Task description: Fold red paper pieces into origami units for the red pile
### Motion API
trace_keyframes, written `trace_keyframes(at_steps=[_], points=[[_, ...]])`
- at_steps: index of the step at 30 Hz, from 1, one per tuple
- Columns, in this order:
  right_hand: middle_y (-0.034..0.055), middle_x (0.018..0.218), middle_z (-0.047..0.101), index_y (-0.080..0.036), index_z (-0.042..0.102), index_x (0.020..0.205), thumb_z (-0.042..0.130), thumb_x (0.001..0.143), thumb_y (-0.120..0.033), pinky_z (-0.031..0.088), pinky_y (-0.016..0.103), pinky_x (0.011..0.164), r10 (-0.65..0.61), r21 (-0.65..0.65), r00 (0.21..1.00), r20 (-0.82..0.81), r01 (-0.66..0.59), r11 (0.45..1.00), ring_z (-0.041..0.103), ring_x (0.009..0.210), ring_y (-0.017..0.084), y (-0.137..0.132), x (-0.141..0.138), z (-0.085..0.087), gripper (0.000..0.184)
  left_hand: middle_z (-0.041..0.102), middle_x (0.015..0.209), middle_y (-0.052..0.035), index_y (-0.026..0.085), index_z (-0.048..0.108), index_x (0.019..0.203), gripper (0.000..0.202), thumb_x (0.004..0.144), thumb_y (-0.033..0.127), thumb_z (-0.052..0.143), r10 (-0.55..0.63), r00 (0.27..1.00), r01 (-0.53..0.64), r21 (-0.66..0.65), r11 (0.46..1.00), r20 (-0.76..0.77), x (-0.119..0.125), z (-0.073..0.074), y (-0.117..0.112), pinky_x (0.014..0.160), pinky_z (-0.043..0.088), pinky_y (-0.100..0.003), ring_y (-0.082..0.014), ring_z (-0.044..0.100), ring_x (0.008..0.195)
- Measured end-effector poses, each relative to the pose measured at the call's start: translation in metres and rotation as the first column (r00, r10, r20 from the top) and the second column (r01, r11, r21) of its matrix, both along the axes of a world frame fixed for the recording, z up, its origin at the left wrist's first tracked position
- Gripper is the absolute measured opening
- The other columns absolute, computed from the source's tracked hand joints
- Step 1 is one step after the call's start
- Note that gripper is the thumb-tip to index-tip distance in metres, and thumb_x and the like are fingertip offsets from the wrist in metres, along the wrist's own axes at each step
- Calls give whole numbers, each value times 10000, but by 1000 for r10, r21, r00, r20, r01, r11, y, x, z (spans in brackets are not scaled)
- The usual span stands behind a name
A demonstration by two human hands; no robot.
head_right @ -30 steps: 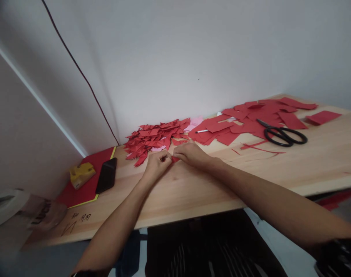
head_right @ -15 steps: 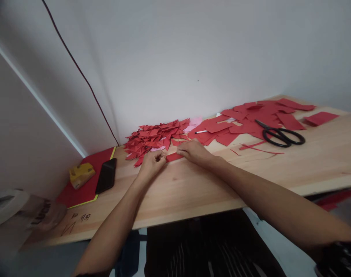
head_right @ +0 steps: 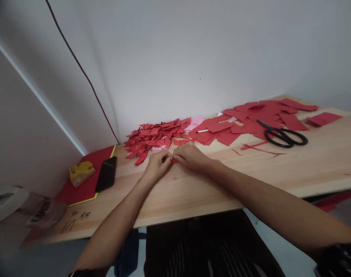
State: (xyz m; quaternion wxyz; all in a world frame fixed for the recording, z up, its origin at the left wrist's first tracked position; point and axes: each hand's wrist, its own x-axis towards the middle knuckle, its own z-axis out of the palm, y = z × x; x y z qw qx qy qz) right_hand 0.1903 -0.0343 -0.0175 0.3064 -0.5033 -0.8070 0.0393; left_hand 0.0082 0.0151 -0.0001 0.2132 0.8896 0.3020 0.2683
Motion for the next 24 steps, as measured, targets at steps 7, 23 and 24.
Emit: trace_keyframes(at_steps=[7,23,24], points=[[19,695,600,-173,529,657,413,927,-195,296,305,734,-57,-4,998,-34,57,998,472,660,147,0,6,10,294,551,638,14,166,583,726,139,839,179,504,47,999,-47,0,999,10,-5,8,5,637,331,-233,-126,484,615],[23,747,636,-191,571,721,511,885,-424,394,279,638,-221,-141,889,-401,178,974,562,700,170,3,22,13,292,615,682,1,138,630,695,159,786,266,607,-50,993,78,-266,961,108,-7,6,9,602,361,-209,-103,509,627],[20,747,639,-193,586,750,542,868,-462,403,280,633,-240,-178,847,-474,175,968,566,693,170,4,22,13,297,622,684,-1,135,631,680,154,756,269,641,-34,987,85,-333,939,157,-6,6,8,591,357,-206,-98,508,620]])
